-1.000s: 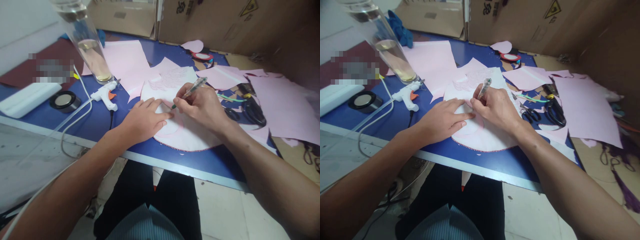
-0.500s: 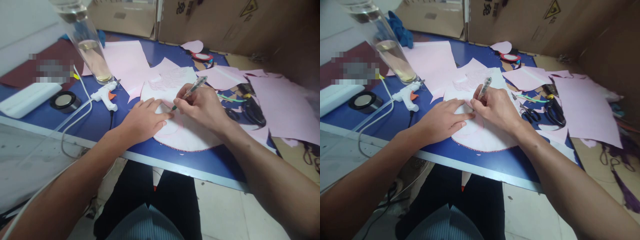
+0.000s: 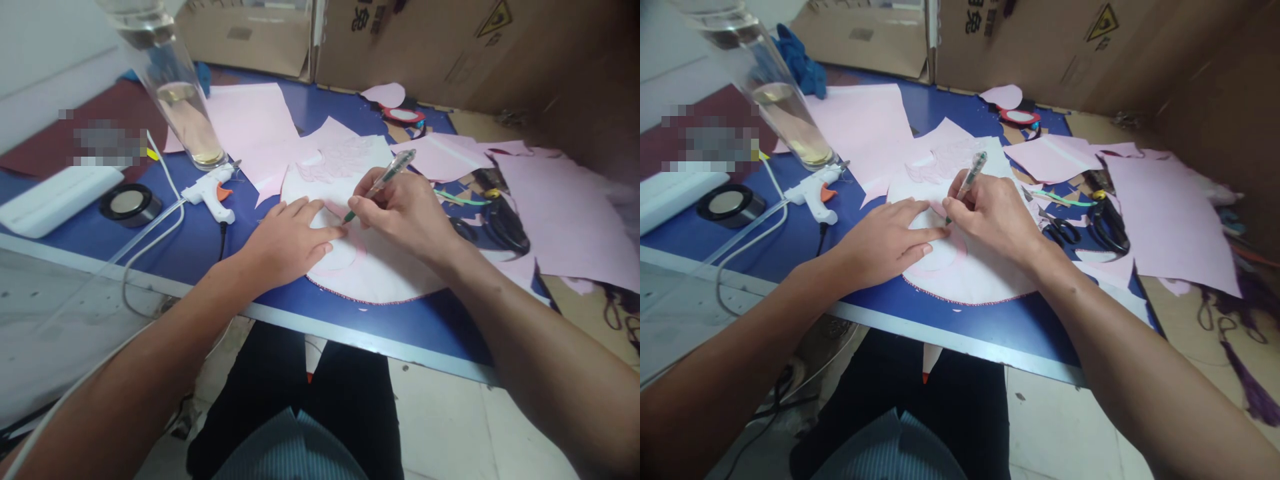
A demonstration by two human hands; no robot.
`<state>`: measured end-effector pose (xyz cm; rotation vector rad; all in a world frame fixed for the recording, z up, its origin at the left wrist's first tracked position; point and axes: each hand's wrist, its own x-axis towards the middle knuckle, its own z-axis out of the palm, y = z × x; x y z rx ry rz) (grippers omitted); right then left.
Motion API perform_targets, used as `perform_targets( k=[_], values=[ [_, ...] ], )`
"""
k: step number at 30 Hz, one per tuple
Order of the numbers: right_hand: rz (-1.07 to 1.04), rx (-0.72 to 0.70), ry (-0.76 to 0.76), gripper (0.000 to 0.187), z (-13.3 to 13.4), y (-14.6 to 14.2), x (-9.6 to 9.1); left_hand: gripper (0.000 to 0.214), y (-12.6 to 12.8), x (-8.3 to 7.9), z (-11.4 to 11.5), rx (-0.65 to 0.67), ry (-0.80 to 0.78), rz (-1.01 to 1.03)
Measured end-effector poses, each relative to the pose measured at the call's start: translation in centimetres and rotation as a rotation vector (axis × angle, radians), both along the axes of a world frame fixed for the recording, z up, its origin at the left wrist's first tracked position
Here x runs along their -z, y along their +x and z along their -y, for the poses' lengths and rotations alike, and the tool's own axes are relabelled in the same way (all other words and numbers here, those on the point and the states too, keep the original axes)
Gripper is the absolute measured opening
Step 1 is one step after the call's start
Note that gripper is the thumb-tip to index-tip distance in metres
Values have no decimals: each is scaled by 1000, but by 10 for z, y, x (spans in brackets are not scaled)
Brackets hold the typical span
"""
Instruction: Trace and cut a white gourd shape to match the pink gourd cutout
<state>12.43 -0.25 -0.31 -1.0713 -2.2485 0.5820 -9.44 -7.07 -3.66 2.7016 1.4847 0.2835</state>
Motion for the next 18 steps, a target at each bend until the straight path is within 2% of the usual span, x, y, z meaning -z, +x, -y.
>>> perform_targets(
  k=[18],
  values=[
    [3, 28, 0, 13, -5, -1, 2, 46, -1, 2, -1, 11, 16, -10]
  ],
)
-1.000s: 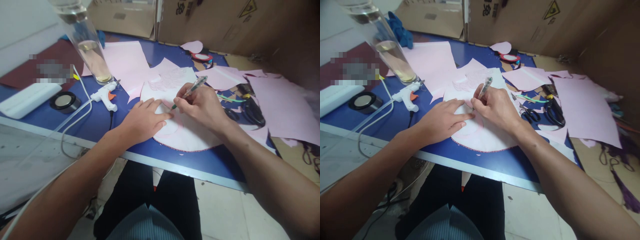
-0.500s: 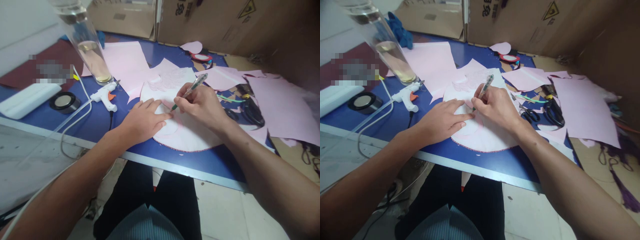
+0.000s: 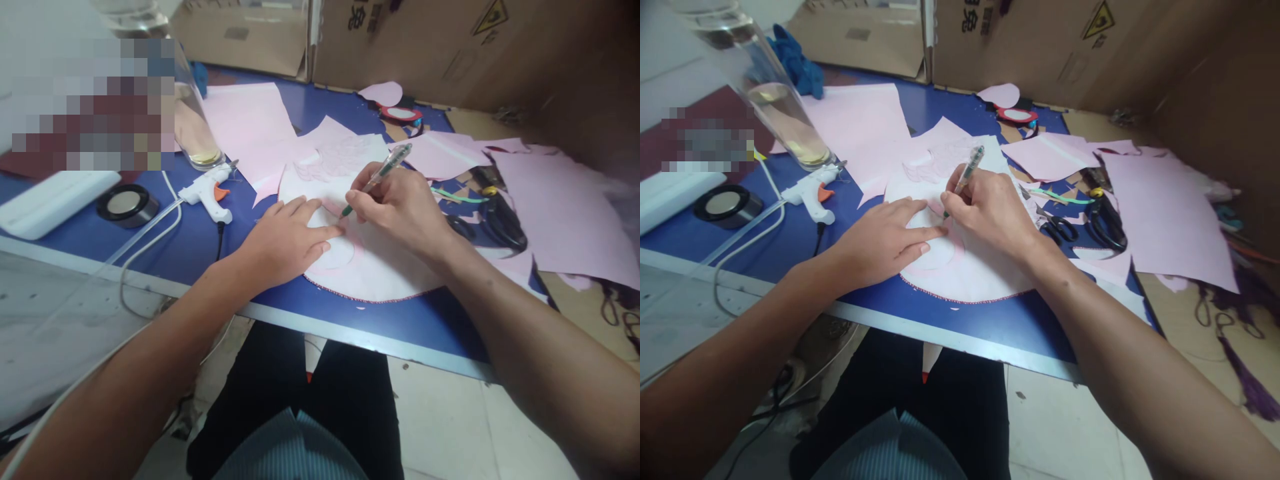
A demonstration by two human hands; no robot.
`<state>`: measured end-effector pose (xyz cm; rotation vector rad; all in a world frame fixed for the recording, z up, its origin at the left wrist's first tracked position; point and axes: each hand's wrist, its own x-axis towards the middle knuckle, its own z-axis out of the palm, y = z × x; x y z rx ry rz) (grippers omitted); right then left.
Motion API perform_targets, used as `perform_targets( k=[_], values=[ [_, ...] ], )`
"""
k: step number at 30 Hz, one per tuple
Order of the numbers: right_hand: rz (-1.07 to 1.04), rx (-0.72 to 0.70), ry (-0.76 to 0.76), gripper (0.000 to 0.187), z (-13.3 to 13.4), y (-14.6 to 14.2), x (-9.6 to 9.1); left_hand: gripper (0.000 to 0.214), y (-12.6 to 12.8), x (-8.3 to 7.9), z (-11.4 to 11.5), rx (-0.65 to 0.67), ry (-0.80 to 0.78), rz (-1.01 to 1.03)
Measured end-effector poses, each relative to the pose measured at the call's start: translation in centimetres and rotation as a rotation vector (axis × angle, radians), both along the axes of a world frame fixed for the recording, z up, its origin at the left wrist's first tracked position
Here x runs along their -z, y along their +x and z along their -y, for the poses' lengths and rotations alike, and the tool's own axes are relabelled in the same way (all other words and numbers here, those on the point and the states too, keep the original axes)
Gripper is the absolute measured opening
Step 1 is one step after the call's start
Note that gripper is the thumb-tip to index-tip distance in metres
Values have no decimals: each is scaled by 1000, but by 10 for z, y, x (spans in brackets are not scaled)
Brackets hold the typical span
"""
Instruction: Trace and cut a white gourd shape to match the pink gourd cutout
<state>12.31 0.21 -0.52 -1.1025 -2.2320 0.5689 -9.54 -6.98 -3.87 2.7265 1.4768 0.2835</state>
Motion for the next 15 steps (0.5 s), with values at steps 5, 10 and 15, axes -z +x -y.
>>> perform_targets(
  k=[5, 10, 15],
  values=[
    [-7, -8, -10, 12, -2, -1, 2, 45, 0, -1, 0, -3, -5, 4],
    [-15, -18, -23, 14, -1, 0, 1, 45, 0, 0, 0, -1, -4, 0],
    [-17, -13, -18, 14, 2, 1, -2, 46, 0, 0, 0, -2, -12, 13]
  ],
)
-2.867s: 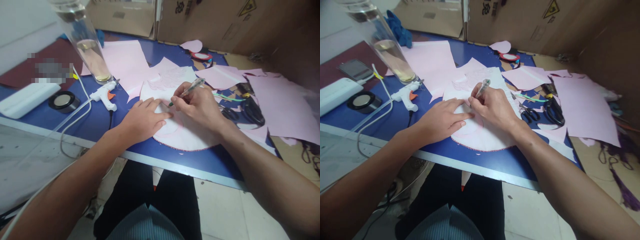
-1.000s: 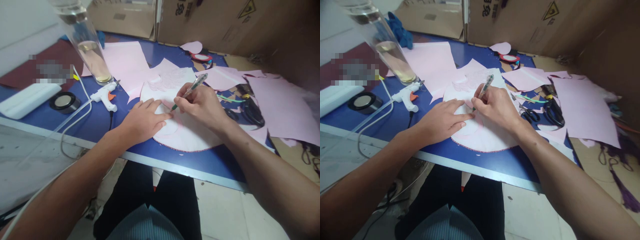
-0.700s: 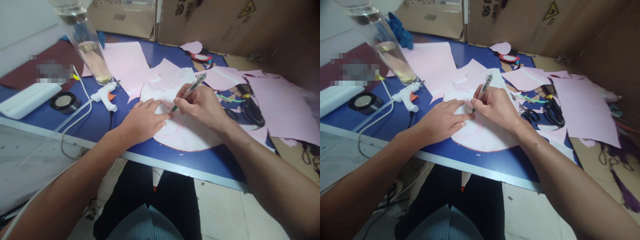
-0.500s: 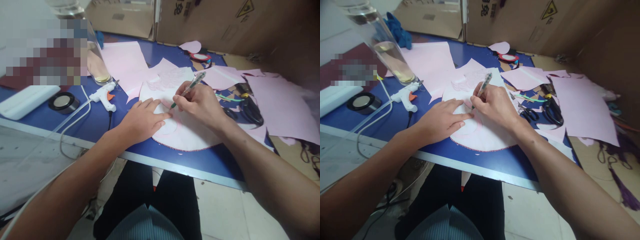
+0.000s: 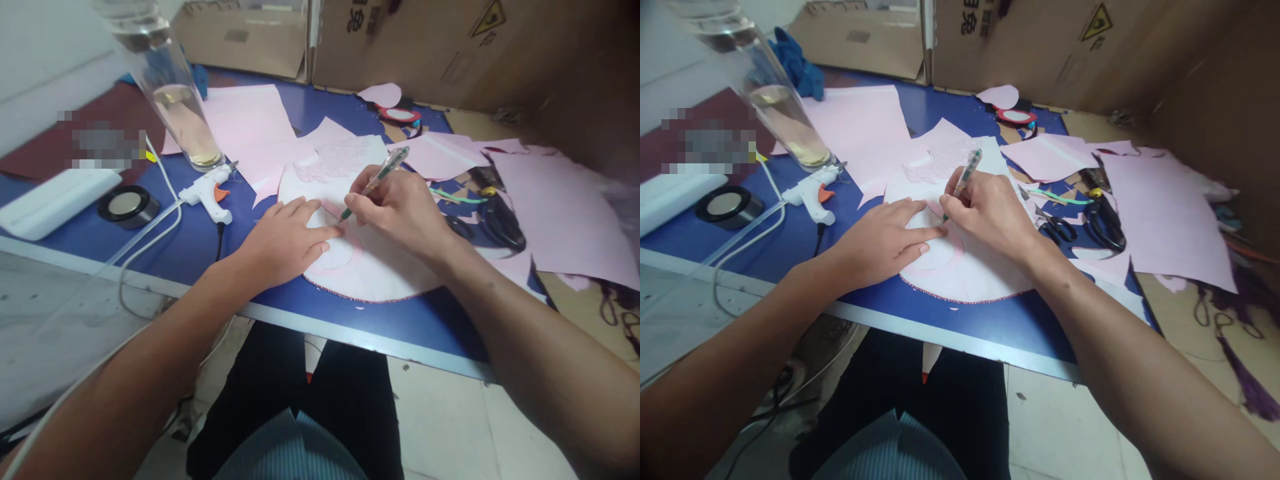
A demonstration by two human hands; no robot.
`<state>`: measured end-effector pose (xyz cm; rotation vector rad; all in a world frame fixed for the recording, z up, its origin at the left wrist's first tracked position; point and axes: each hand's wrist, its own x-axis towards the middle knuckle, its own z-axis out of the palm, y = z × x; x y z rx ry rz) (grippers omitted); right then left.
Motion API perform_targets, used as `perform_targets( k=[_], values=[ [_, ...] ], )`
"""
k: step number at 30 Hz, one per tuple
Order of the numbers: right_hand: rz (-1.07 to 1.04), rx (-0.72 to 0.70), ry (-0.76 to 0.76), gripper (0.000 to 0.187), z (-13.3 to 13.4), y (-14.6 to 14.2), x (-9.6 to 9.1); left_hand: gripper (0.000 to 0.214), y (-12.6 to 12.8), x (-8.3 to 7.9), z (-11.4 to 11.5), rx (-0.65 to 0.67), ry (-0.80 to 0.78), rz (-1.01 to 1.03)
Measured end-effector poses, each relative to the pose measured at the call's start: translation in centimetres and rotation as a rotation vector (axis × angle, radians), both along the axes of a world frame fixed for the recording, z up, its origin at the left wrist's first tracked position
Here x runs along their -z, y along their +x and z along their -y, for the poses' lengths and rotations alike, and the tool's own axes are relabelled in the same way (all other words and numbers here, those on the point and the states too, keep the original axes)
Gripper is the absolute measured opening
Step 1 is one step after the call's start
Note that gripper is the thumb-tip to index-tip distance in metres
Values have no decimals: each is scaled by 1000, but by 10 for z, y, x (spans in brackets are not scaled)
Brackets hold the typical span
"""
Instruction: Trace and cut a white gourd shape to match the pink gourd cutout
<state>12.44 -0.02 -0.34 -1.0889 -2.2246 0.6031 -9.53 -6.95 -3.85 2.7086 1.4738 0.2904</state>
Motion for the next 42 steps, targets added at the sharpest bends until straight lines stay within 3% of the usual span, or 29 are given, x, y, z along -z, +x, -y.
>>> perform_targets(
  k=[42],
  values=[
    [2, 6, 17, 13, -2, -5, 2, 44, 0, 0, 1, 2, 22, -13]
  ],
)
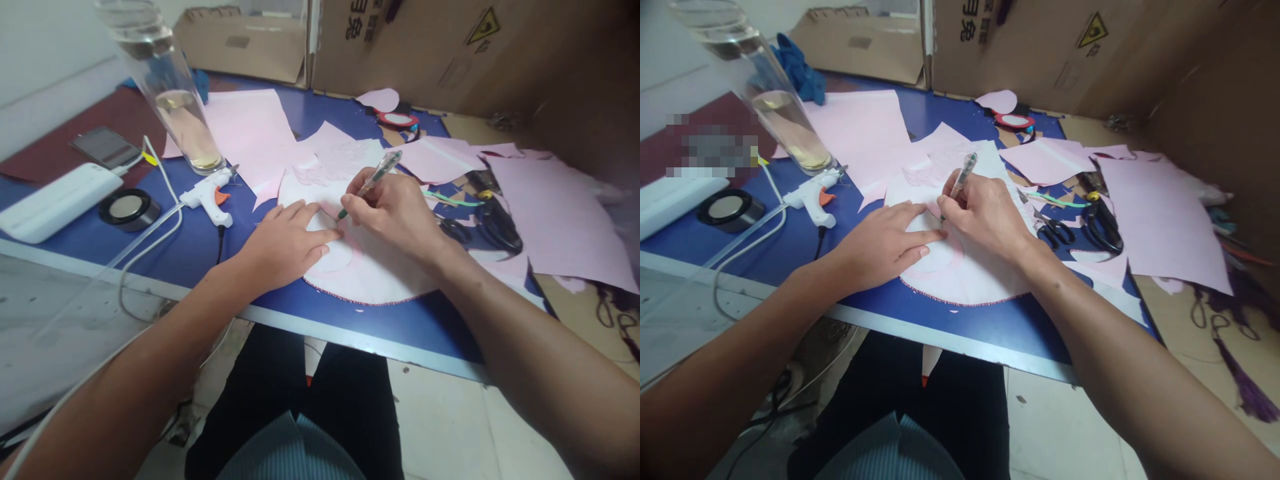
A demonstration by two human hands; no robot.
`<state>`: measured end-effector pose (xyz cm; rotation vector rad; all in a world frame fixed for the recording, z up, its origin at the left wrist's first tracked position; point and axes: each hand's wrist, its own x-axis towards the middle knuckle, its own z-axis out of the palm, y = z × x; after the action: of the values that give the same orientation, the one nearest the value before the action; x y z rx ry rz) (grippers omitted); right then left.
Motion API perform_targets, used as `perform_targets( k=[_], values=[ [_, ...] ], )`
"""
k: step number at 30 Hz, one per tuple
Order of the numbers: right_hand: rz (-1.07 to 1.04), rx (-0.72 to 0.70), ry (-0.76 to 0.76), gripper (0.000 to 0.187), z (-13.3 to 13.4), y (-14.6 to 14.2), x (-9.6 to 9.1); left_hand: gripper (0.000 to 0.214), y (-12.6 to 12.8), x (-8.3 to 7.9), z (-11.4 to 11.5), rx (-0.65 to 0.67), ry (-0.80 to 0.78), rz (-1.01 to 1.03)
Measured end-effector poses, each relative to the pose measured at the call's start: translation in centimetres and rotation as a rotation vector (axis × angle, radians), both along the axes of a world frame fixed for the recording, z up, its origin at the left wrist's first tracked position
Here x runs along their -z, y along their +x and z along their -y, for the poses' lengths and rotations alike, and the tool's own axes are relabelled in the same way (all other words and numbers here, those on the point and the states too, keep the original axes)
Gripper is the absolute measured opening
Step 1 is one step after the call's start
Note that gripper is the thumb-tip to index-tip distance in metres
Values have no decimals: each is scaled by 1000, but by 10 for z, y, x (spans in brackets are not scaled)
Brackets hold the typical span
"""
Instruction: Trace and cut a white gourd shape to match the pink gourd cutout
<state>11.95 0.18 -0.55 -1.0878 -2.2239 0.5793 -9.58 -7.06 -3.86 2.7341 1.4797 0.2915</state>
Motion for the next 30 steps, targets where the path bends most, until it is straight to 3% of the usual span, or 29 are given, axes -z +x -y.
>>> perform_targets(
  k=[30],
  values=[
    [9, -1, 19, 14, -2, -9, 5, 43, 1, 0, 1, -7, -1, 20]
  ],
)
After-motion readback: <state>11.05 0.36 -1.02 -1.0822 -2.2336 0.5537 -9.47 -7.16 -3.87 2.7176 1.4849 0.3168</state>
